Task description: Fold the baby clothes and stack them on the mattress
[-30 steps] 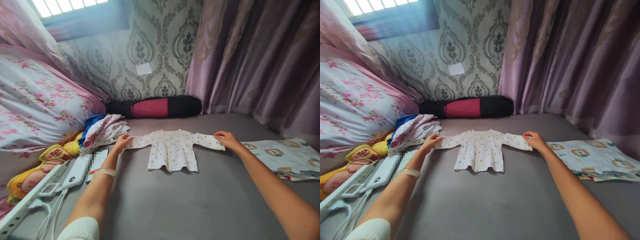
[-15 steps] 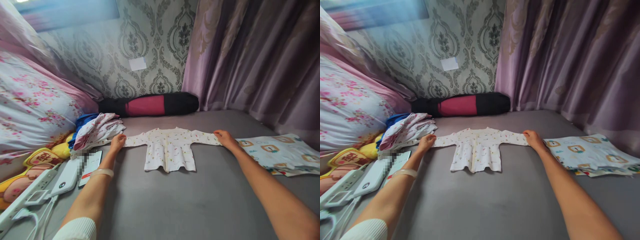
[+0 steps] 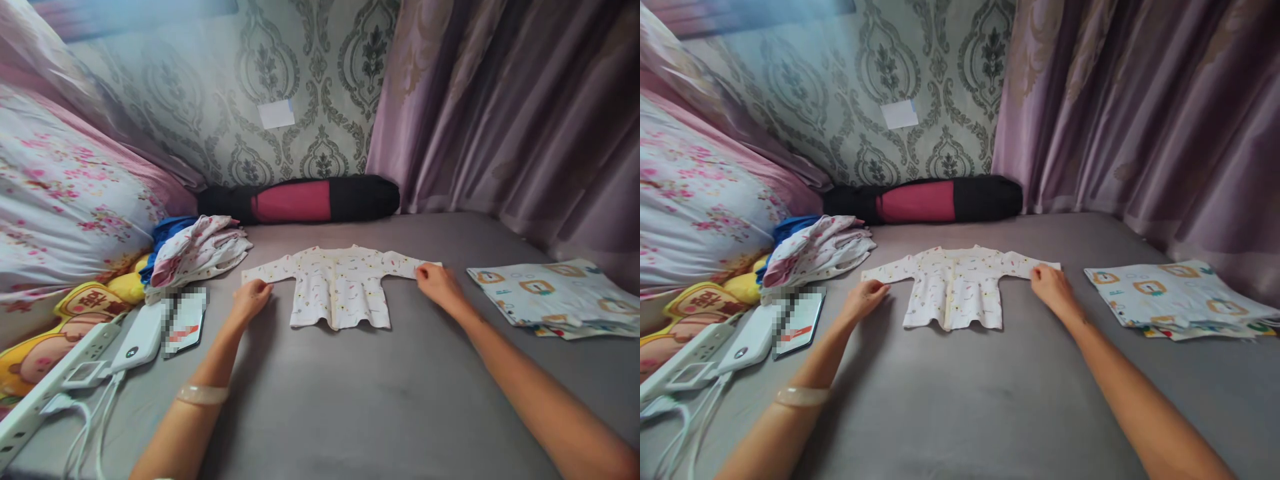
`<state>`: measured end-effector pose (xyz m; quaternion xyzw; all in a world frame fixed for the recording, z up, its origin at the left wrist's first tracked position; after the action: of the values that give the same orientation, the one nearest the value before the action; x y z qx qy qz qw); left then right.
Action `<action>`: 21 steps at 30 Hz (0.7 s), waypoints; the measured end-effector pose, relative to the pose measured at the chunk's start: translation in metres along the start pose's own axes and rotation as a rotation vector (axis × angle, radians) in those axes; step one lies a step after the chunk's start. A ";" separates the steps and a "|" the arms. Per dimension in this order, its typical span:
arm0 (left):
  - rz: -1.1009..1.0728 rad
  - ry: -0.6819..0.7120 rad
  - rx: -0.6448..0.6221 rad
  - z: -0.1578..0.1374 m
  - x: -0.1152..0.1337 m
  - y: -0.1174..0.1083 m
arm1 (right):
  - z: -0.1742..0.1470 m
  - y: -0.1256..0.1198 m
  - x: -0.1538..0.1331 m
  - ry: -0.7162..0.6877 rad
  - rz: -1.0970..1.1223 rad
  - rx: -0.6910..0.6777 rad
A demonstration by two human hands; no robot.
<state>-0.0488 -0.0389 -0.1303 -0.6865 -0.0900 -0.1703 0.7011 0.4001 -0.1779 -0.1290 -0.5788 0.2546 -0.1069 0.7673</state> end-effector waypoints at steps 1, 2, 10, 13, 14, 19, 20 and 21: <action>-0.037 0.011 -0.048 -0.008 0.006 0.006 | -0.011 0.005 -0.014 -0.050 0.034 -0.077; -0.065 0.023 -0.078 -0.016 0.013 0.011 | -0.023 0.010 -0.027 -0.092 0.055 -0.152; -0.118 0.077 -0.147 -0.064 0.044 0.027 | -0.086 0.016 -0.067 -0.035 0.050 -0.315; -0.129 0.087 -0.142 -0.069 0.046 0.028 | -0.096 0.014 -0.073 -0.014 0.033 -0.321; -0.132 0.090 -0.134 -0.070 0.046 0.028 | -0.098 0.013 -0.075 -0.020 0.029 -0.320; -0.165 0.075 -0.144 -0.068 0.044 0.027 | -0.098 0.015 -0.080 -0.049 0.072 -0.336; -0.178 0.069 -0.156 -0.068 0.042 0.026 | -0.097 0.016 -0.078 -0.050 0.085 -0.348; -0.189 0.061 -0.164 -0.067 0.039 0.025 | -0.095 0.017 -0.076 -0.051 0.095 -0.359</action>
<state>-0.0105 -0.1099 -0.1425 -0.7246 -0.1187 -0.2635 0.6257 0.2849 -0.2177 -0.1435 -0.6963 0.2774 -0.0086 0.6619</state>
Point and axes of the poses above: each hand's wrist, its own z-axis towards the middle knuckle, its own y-axis out of the palm, x = y × z, the point moved 6 cm from there along z, towards the middle knuckle, and after that the axes turned 5 degrees about x, right-handed, at the moved point
